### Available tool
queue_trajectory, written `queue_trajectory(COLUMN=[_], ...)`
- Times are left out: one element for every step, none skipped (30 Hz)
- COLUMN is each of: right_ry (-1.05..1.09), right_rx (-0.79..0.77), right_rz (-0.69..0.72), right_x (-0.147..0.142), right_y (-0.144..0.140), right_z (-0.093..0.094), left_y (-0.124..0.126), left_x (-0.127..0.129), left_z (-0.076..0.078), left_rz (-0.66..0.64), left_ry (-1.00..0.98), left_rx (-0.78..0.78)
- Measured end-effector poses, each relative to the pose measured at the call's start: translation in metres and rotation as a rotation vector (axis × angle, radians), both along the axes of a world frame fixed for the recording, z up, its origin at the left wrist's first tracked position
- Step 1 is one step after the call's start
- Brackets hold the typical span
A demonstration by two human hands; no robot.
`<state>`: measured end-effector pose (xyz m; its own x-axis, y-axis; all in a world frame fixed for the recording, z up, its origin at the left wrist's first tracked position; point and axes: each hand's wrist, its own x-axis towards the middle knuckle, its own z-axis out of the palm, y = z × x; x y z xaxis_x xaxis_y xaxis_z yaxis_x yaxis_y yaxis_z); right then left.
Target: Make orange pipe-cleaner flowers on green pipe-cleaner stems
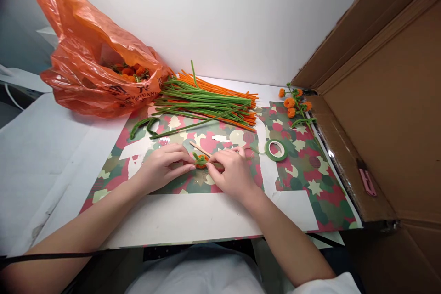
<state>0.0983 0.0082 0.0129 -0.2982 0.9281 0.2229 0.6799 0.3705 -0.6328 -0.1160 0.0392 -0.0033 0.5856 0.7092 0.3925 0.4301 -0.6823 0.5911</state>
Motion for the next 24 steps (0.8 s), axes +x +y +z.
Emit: queue_trajectory(right_ry=[-0.001, -0.001, -0.003, -0.005, -0.009, -0.015, -0.022, -0.03, -0.039, -0.046, -0.053, -0.059, -0.063, -0.067, -0.069, -0.071, -0.073, -0.074, -0.077, -0.079, -0.084, -0.089, -0.091, -0.086], right_rx=[-0.001, -0.003, -0.005, -0.005, -0.004, -0.002, 0.003, 0.009, 0.014, 0.018, 0.021, 0.022, 0.022, 0.022, 0.022, 0.023, 0.024, 0.024, 0.023, 0.021, 0.019, 0.019, 0.027, 0.051], right_rz=[0.0, 0.002, 0.005, 0.007, 0.008, 0.007, 0.002, -0.005, -0.012, -0.017, -0.021, -0.022, -0.02, -0.018, -0.016, -0.015, -0.016, -0.017, -0.02, -0.023, -0.025, -0.027, -0.034, -0.047], right_x=[0.0, 0.0, 0.0, 0.0, 0.001, 0.001, 0.001, 0.001, 0.001, 0.001, 0.001, 0.002, 0.001, 0.001, 0.001, 0.001, 0.001, 0.001, 0.001, 0.001, 0.001, 0.001, 0.001, 0.001], right_y=[0.0, 0.0, 0.0, 0.0, 0.0, 0.0, 0.001, 0.001, 0.001, 0.001, 0.002, 0.002, 0.002, 0.002, 0.002, 0.002, 0.002, 0.002, 0.002, 0.002, 0.002, 0.003, 0.003, 0.003], right_z=[0.0, 0.001, 0.001, 0.002, 0.002, 0.002, 0.002, 0.001, 0.001, 0.001, 0.001, 0.0, 0.0, 0.0, 0.0, 0.0, 0.0, 0.0, 0.0, 0.0, -0.001, -0.001, -0.002, -0.002], left_y=[0.0, 0.0, -0.001, -0.001, -0.001, -0.001, -0.001, -0.001, -0.001, -0.001, -0.001, 0.0, 0.0, 0.001, 0.001, 0.001, 0.001, 0.001, 0.001, 0.001, 0.001, 0.001, 0.0, 0.0], left_x=[0.0, 0.0, 0.0, 0.0, 0.0, 0.001, 0.002, 0.002, 0.003, 0.005, 0.006, 0.007, 0.008, 0.009, 0.01, 0.011, 0.011, 0.012, 0.012, 0.013, 0.013, 0.014, 0.014, 0.014], left_z=[0.0, 0.0, 0.0, 0.0, 0.0, 0.0, 0.0, 0.0, 0.0, 0.0, 0.0, -0.001, -0.001, -0.001, -0.002, -0.003, -0.003, -0.004, -0.004, -0.004, -0.003, -0.003, -0.002, -0.002], left_rz=[-0.001, -0.002, -0.001, 0.001, 0.005, 0.014, 0.032, 0.054, 0.077, 0.092, 0.097, 0.091, 0.077, 0.06, 0.048, 0.043, 0.045, 0.051, 0.058, 0.061, 0.06, 0.054, 0.046, 0.039], left_ry=[-0.004, -0.009, -0.012, -0.013, -0.012, -0.008, -0.005, -0.003, -0.002, -0.001, -0.001, -0.002, -0.004, -0.008, -0.015, -0.025, -0.035, -0.047, -0.064, -0.081, -0.101, -0.121, -0.14, -0.156], left_rx=[-0.007, -0.016, -0.026, -0.035, -0.042, -0.044, -0.039, -0.032, -0.026, -0.022, -0.019, -0.02, -0.023, -0.028, -0.03, -0.032, -0.034, -0.03, -0.021, -0.013, -0.007, -0.004, -0.004, -0.008])
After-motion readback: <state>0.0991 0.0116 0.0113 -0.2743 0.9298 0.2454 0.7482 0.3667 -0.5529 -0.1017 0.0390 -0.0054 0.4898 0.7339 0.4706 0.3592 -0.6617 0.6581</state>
